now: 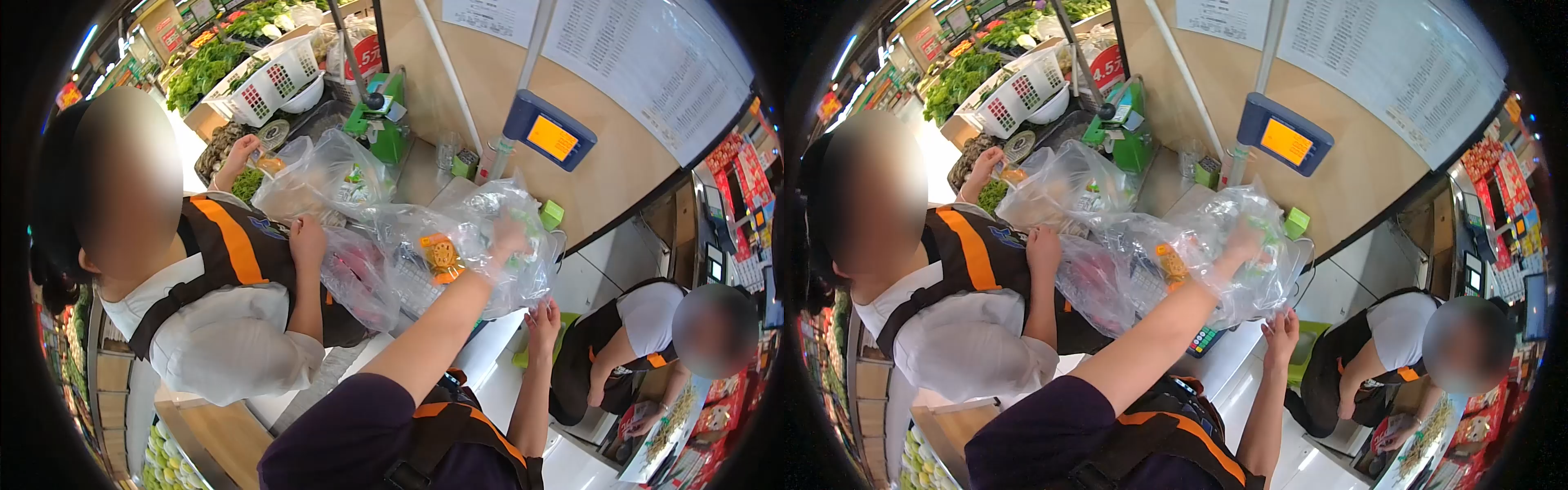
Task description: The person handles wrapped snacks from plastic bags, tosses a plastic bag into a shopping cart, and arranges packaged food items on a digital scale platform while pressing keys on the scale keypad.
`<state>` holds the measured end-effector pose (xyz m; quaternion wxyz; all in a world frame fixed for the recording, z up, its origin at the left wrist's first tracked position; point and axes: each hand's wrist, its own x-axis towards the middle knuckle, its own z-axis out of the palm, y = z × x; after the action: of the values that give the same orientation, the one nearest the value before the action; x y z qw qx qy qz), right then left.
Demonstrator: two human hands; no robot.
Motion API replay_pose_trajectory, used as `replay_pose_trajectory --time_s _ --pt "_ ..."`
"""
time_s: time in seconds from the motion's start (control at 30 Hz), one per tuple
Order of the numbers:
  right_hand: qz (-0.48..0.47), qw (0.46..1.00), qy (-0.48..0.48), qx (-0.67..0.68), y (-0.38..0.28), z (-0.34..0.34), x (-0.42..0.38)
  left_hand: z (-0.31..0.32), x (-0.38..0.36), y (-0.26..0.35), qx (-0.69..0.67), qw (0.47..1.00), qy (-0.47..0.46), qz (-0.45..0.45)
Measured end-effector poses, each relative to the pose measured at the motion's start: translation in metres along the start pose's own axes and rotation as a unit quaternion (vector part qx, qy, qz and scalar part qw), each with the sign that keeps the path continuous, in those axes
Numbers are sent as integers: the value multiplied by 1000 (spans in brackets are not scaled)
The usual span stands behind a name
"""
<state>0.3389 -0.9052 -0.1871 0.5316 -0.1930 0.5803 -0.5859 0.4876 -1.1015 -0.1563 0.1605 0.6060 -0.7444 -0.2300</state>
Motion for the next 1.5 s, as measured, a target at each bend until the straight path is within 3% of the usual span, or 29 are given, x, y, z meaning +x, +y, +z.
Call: replay_pose_trajectory --time_s 0.1,0.2,0.3,0.4,0.53,0.6,0.77,0.8,0.9,1.0,1.1,1.2,1.3,1.4,1.5 --pt "0 1000 -19 -2 -5 0 -1 -18 7 5 28 996 -77 -17" --pt "-6 1000 -22 -10 -4 0 -1 -31 -1 14 49 996 -79 -12" --pt "-9 1000 -16 2 5 0 3 5 1 1 16 1000 22 2" --pt "-3 1000 1 2 12 -3 9 11 -10 6 -12 996 71 -43" --pt "-24 1000 9 2 6 -1 -2 10 -23 -3 -200 969 148 -15" --pt "-15 1000 15 10 -3 7 -6 3 -20 -4 -274 949 153 -44" --pt "-17 1000 6 20 -4 8 -4 -5 -14 -15 -352 935 5 -28" --pt "-19 1000 6 22 -5 8 -5 -8 -18 -13 -355 934 -13 -34" --pt "-11 1000 11 22 -5 10 -6 -1 -21 -20 -221 973 22 61" --pt "-2 1000 16 11 -6 11 -6 12 -19 -19 -111 989 58 77" --pt "-3 1000 14 22 -10 16 -10 43 2 -12 35 999 36 6" --pt "-4 1000 11 29 -9 17 -10 1 -14 19 77 996 -25 -32" --pt "-6 999 17 28 -8 19 -10 6 -13 22 77 995 -39 -45" --pt "-7 1000 16 24 -6 18 -10 9 -22 19 -14 998 39 -46" --pt "-6 999 13 34 -3 15 -11 36 -6 -18 -136 990 33 -9"
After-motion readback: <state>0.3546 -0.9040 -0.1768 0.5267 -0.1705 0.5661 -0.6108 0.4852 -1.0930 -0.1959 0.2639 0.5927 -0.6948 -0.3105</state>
